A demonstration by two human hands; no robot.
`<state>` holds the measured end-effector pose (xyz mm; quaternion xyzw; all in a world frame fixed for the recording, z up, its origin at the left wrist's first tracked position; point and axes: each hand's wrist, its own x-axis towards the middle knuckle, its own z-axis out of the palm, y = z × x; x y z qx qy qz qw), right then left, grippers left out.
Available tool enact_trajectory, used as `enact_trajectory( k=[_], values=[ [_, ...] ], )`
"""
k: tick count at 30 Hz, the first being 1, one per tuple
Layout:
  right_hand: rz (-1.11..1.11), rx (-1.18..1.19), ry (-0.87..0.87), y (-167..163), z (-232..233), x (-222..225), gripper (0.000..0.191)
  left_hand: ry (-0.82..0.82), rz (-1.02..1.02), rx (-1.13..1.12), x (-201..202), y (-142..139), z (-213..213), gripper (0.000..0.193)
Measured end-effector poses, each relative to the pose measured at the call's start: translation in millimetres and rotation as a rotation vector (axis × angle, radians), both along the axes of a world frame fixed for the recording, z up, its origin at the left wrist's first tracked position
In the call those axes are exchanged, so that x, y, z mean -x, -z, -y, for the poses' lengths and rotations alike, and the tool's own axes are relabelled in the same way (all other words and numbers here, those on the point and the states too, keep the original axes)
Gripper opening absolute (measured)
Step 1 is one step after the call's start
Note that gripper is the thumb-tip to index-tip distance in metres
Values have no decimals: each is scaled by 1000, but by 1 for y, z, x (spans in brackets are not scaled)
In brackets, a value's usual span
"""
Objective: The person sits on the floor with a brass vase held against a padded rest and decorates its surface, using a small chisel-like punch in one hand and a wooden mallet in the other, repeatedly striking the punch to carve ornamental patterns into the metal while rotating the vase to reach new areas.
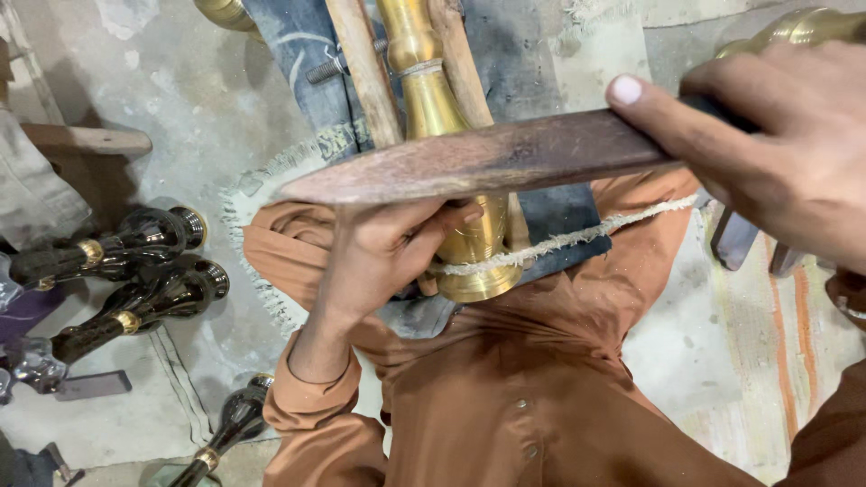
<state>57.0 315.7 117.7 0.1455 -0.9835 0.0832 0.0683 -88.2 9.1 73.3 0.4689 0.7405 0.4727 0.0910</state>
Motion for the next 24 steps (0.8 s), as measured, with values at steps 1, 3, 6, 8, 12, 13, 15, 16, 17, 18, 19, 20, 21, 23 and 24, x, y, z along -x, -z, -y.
enact_trajectory(
  k=[1,3,6,8,12,13,15,16,17,18,19,20,21,23,24],
  values=[
    [15,9,14,1,-2,-1,73,14,-8,-3,2,2,1,27],
    [-2,231,70,2,-3,-2,68,38,-14,-7,5,5,2,29],
    [-3,-34,9,1,-3,-1,74,-1,88,30,1,9,3,22],
    [16,-95,2,-2,-3,1,78,17,154,32,1,10,3,25],
    [-29,156,52,-2,0,2,67,72,35,112,7,7,5,33],
    [-36,147,43,-1,2,1,67,79,40,73,7,7,4,31],
    [-22,21,8,0,2,-1,72,96,47,-5,8,7,3,31],
    [-25,29,16,-1,1,-1,72,105,52,37,9,7,3,31],
    [-45,180,71,0,3,-3,66,113,61,79,11,6,4,31],
    [-46,187,73,-2,2,-3,63,122,69,120,12,7,4,31],
    [-46,194,75,-1,5,-3,61,130,55,90,12,7,5,31],
    [-29,57,22,-3,4,-2,63,139,37,58,11,7,5,31],
    [-30,24,18,-3,6,-2,64,148,16,26,12,8,6,32],
    [-41,65,55,-4,7,-2,65,175,-5,44,18,9,5,33],
    [-46,65,59,-4,8,-3,65,187,-8,54,20,10,5,33]
  ],
)
